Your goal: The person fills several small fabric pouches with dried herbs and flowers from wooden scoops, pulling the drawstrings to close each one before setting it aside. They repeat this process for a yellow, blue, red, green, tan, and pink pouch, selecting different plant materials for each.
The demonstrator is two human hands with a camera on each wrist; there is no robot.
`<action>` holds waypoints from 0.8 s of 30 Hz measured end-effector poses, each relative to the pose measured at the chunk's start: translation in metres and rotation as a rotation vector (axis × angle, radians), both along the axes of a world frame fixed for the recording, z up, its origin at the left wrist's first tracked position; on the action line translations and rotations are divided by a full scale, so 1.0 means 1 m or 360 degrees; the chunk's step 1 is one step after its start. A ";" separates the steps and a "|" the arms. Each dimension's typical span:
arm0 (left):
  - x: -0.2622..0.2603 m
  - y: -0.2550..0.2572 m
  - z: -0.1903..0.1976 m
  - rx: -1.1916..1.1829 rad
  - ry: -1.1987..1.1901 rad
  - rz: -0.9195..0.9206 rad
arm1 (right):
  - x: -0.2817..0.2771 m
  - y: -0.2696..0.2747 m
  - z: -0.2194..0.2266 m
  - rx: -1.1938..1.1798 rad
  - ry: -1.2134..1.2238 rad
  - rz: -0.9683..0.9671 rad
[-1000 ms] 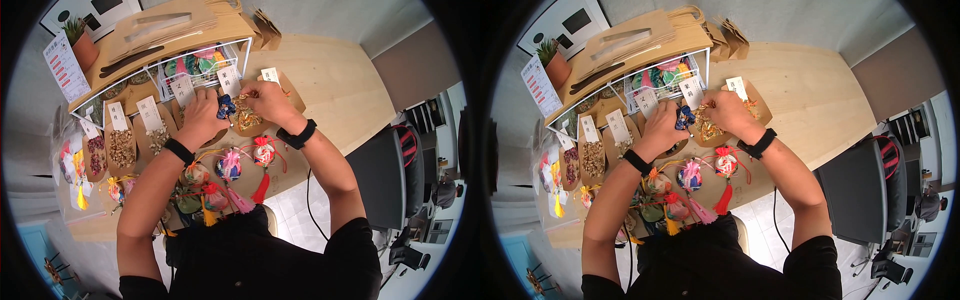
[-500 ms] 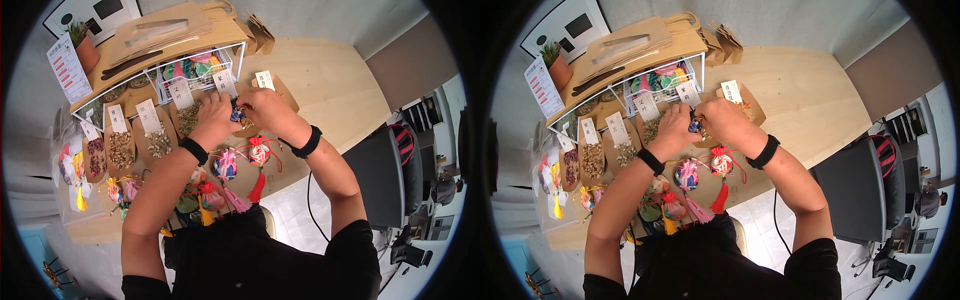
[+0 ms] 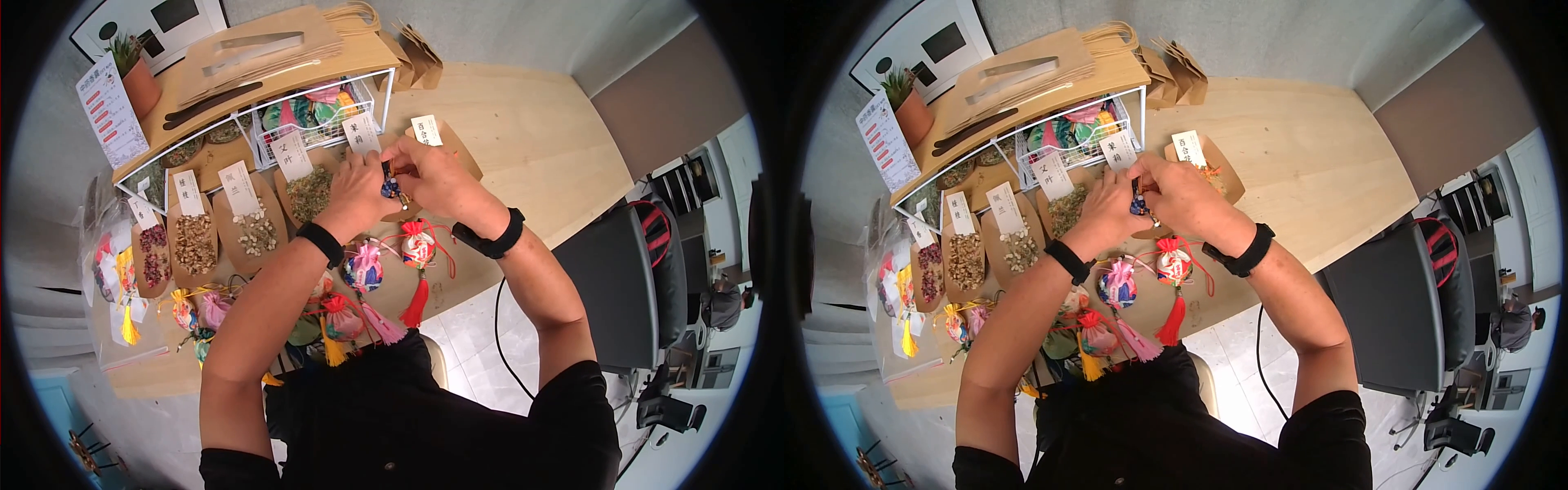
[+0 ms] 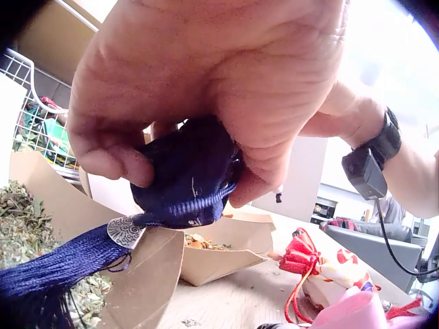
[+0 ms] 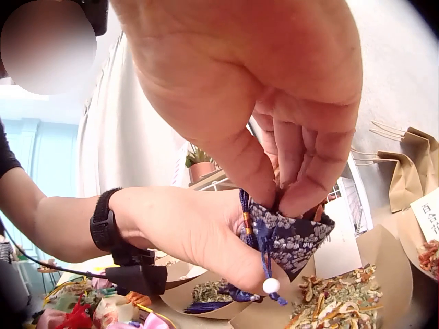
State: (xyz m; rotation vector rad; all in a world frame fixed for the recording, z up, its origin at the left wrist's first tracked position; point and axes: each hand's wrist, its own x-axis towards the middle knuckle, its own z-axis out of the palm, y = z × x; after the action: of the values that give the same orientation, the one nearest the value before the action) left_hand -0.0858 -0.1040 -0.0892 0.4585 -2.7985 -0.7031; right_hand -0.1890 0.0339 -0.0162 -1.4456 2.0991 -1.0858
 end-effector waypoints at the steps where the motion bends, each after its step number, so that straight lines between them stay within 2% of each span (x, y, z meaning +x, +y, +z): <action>1: -0.001 -0.001 0.001 0.0032 0.0022 -0.0015 | 0.001 0.001 0.001 -0.0014 -0.0008 -0.0005; 4: -0.002 -0.005 0.001 0.0206 0.0120 -0.0039 | 0.006 0.002 0.006 -0.0091 0.0001 -0.0059; 12: 0.004 -0.012 0.003 0.0252 0.0179 -0.0034 | 0.012 0.007 0.006 -0.0329 0.0161 -0.0253; 15: 0.007 -0.016 0.005 0.0265 0.0241 -0.0013 | 0.014 0.007 0.006 -0.0262 -0.0072 -0.0376; 18: 0.011 -0.024 0.010 0.0388 0.0309 0.0109 | 0.003 0.010 0.006 -0.0329 0.0029 -0.0369; 20: 0.019 -0.043 0.015 0.0631 0.0473 0.0156 | -0.015 0.011 -0.019 0.0031 0.0384 -0.0211; 21: 0.021 -0.045 0.016 0.0631 0.0462 0.0152 | -0.022 0.011 -0.034 0.0207 0.0562 -0.0127; 24: 0.031 -0.046 0.025 0.0624 0.0481 0.0164 | -0.010 0.006 -0.050 0.0420 0.0619 -0.0184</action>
State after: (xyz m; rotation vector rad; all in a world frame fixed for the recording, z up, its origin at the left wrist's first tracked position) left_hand -0.0551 -0.1501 -0.0643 0.5087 -2.3406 -1.1935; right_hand -0.1986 0.0396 -0.0658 -1.5109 2.5058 -0.5639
